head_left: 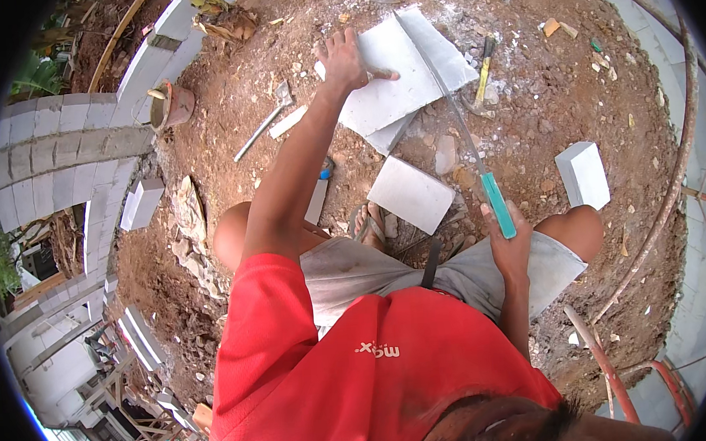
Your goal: The person measures and cuts a white block with a hand saw, then applies mortar to the block and places it onto a partially built wall. The person uses a hammer to adjust the block's position and applies additional mortar to the wall surface.
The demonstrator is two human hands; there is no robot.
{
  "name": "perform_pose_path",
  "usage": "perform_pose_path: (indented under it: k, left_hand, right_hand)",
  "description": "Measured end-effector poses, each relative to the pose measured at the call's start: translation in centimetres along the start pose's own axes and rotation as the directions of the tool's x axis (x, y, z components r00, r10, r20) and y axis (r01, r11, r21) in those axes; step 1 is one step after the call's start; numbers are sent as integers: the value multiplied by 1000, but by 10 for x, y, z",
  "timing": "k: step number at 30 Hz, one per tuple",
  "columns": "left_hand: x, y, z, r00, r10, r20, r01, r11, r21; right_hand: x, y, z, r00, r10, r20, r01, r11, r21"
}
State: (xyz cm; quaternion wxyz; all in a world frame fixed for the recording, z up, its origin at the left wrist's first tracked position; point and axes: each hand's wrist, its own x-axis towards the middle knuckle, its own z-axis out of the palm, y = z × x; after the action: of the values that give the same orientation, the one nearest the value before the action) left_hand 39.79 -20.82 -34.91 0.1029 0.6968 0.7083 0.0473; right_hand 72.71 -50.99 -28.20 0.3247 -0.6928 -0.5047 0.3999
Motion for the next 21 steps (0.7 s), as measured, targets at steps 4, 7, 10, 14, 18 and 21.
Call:
perform_pose_path:
  k: [4, 7, 10, 14, 18, 21]
  left_hand:
    - [-28, 3, -27, 991, 133, 2, -131, 982, -136]
    - [-11, 2, -45, 976, 118, 180, -64, 957, -282]
    - [13, 12, -48, 973, 40, 227, -19, 995, -93]
    - [18, 13, -59, 884, 93, 459, 37, 963, -267]
    - [2, 18, -63, 927, 118, 357, 88, 856, -510]
    - [-8, 19, -57, 981, 110, 162, -43, 929, -368]
  right_hand:
    - [-31, -12, -51, 999, 49, 7, -49, 998, -36]
    - [-43, -18, -66, 996, 91, -14, -92, 995, -39]
    - [-45, -17, -61, 998, 58, -18, -58, 998, -38]
    - [-52, -21, -62, 993, 112, -31, -113, 993, -25]
    - [-69, -7, -91, 993, 90, -80, -93, 995, -33]
    - [-80, -4, -106, 994, -44, -102, 35, 996, -83]
